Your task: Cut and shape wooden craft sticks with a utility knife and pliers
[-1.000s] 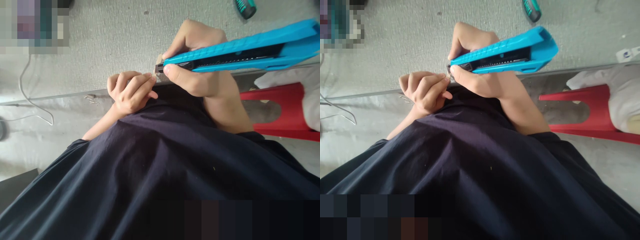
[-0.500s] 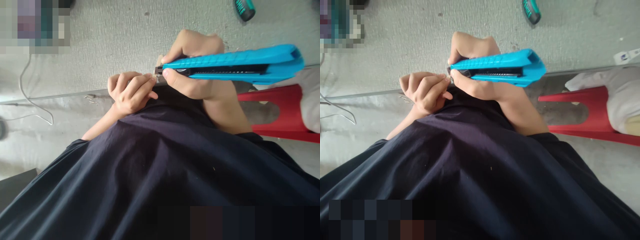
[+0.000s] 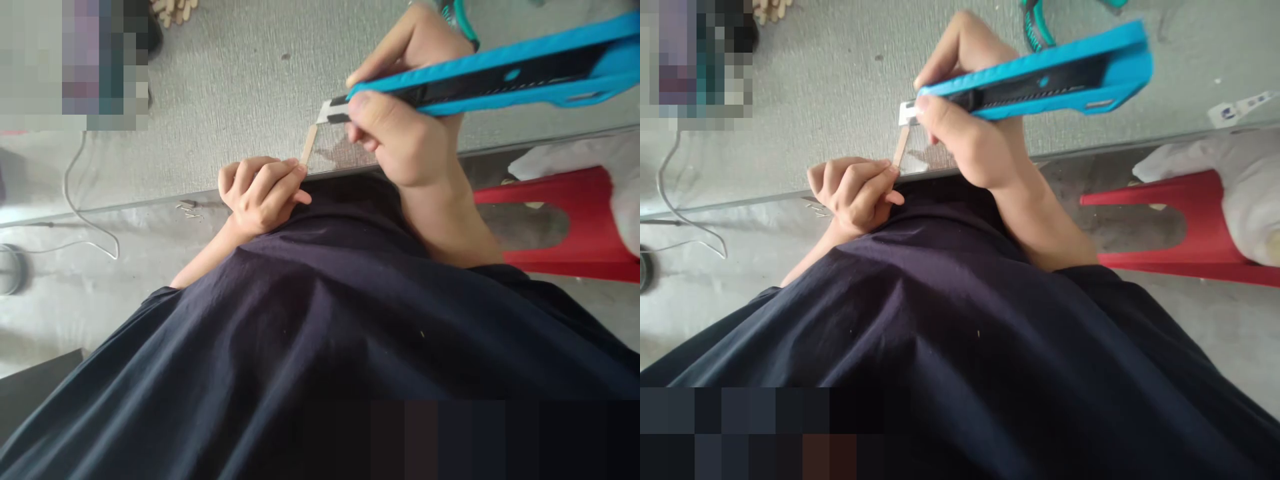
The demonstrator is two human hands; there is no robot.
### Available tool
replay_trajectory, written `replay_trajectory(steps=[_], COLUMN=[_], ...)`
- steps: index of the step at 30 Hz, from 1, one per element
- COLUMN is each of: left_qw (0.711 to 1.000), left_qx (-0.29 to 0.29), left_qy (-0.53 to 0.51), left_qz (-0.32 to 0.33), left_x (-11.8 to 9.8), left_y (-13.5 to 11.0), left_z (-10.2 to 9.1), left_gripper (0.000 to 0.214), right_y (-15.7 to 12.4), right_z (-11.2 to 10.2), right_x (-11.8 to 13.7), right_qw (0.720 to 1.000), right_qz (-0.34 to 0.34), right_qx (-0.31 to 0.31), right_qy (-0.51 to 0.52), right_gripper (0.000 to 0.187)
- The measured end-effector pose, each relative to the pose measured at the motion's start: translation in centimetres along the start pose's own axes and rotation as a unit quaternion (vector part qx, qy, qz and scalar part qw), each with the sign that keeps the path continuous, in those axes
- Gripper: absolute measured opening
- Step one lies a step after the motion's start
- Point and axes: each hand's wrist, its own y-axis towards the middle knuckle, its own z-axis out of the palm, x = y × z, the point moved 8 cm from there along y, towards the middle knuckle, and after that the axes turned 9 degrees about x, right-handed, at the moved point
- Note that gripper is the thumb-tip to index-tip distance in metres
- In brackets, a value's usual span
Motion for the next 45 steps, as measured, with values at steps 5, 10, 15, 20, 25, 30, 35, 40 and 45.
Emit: replay_trajectory(steps=[5, 10, 15, 20, 25, 30, 35, 40, 45], left_qw=[0.997, 0.976, 0.953, 0.965, 0.976, 0.973, 0.955, 0.988, 0.979], left_qx=[-0.046, -0.17, -0.239, -0.191, -0.176, -0.208, -0.249, -0.143, -0.158], left_qy=[0.06, 0.119, 0.124, 0.114, 0.102, 0.077, 0.119, 0.055, 0.128], left_qz=[0.001, 0.067, 0.138, 0.14, 0.079, 0.058, 0.109, -0.009, -0.019], left_x=[-0.2, -2.2, -5.3, -6.6, -6.2, -5.5, -3.3, 3.4, 3.5], left_y=[-0.6, -1.2, -1.0, -0.3, 0.0, 0.0, -1.7, -1.6, -1.6], left_z=[-0.9, -3.1, -6.0, -7.6, -8.2, -7.6, -4.9, 0.5, 1.1], left_gripper=[0.061, 0.041, 0.023, 0.022, 0.026, 0.027, 0.029, 0.063, 0.079], right_y=[0.0, -0.4, -0.6, -0.7, -0.8, -0.7, -0.8, -1.0, -0.9], right_z=[-0.1, 0.2, 0.1, 0.2, 0.7, 1.5, 1.7, 1.8, 1.9], right_x=[-1.2, -1.0, -1.6, -1.3, -1.0, -1.3, -1.7, -1.7, -1.5], right_qw=[0.997, 0.995, 0.997, 0.995, 0.994, 0.988, 0.986, 0.98, 0.971], right_qz=[0.031, 0.048, 0.068, 0.07, 0.081, 0.094, 0.089, 0.101, 0.123], right_qx=[-0.028, -0.003, 0.033, 0.066, 0.073, 0.118, 0.143, 0.174, 0.206], right_qy=[0.064, 0.083, 0.027, -0.019, -0.014, 0.005, 0.011, 0.014, 0.015], right_gripper=[0.039, 0.042, 0.046, 0.044, 0.044, 0.044, 0.038, 0.038, 0.036])
